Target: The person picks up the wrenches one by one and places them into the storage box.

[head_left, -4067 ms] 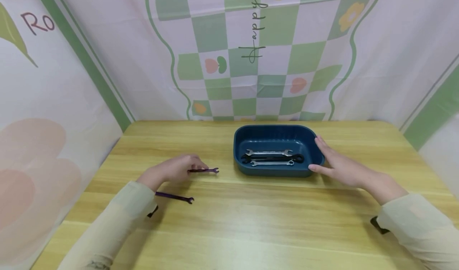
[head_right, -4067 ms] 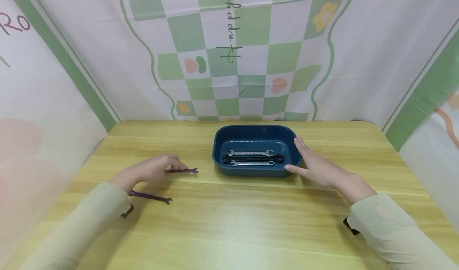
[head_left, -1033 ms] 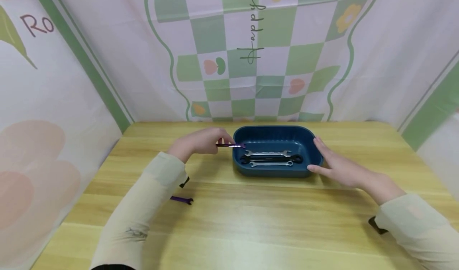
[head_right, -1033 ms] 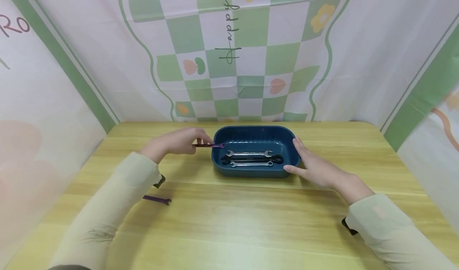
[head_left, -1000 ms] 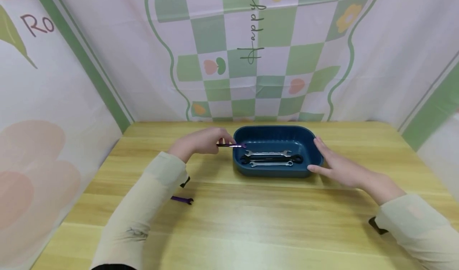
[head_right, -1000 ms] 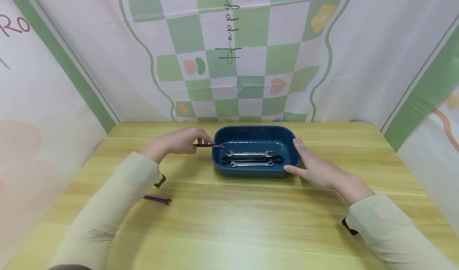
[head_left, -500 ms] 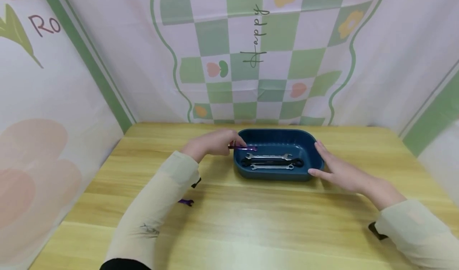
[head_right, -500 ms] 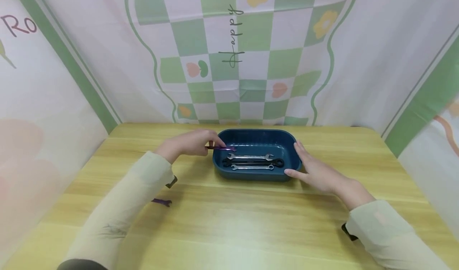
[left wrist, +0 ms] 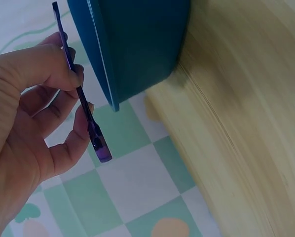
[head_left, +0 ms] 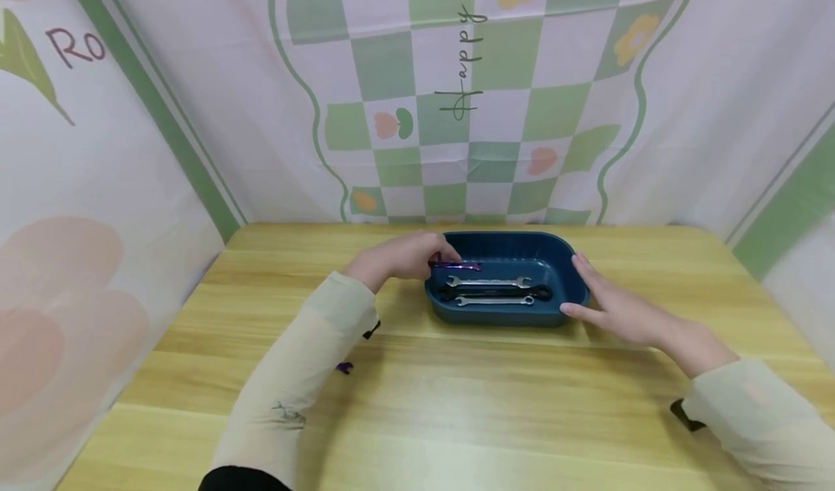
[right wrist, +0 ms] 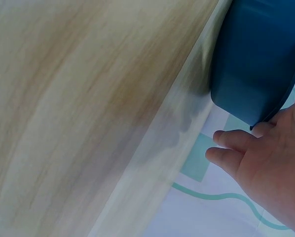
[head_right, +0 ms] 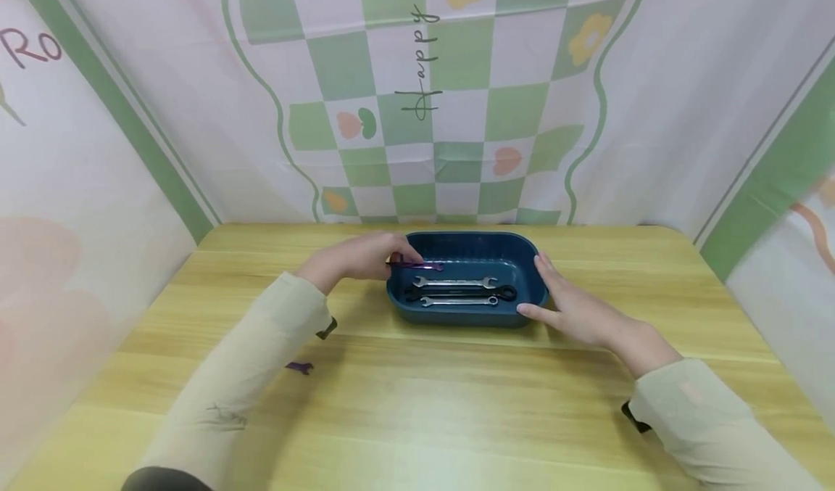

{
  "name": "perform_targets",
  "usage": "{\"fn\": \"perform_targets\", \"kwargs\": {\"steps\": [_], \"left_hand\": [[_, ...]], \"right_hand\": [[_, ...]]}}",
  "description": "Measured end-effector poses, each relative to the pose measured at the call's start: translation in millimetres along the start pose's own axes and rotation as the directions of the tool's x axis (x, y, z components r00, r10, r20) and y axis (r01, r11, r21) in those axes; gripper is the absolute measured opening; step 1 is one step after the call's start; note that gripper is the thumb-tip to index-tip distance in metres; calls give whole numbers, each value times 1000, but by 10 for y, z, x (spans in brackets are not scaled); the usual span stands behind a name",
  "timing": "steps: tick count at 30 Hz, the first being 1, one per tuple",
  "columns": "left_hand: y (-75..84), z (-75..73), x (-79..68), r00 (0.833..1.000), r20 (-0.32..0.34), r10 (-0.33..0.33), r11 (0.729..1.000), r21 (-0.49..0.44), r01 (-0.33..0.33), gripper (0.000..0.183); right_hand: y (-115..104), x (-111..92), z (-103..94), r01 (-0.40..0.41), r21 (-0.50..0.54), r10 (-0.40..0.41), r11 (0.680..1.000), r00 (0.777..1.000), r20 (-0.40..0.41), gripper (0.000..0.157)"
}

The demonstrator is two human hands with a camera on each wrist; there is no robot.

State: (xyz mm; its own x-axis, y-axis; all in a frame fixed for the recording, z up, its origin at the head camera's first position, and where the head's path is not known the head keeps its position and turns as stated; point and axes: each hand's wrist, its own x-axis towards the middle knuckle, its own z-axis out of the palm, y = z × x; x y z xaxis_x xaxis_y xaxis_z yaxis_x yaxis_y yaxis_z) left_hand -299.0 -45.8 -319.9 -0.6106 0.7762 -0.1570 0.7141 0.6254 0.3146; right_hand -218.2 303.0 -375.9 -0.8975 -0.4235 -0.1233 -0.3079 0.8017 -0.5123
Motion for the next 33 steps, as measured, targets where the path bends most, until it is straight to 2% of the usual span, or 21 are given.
{"fn": "perform_targets", "kwargs": {"steps": [10,18,25,33], "left_hand": [[79,38,96,1000,12,18,1000,9,-18,55],[109,46,198,1000,-7,23,1000,-7,-23,60],[168,59,342,999,-17,40,999,26,-39,59],[240,87,506,999,-9,38,999,-3,-38,60]], "right_hand": [[3,-1,-5,-6,0,6,1000,1000,6,90],[-9,0,-3,-4,-1,4,1000,1000,3,89],[-2,0,-8,-18,-9,19,1000,1000,14,89],[3,3,-6,-12,-13,12,1000,1000,14,89]]}}
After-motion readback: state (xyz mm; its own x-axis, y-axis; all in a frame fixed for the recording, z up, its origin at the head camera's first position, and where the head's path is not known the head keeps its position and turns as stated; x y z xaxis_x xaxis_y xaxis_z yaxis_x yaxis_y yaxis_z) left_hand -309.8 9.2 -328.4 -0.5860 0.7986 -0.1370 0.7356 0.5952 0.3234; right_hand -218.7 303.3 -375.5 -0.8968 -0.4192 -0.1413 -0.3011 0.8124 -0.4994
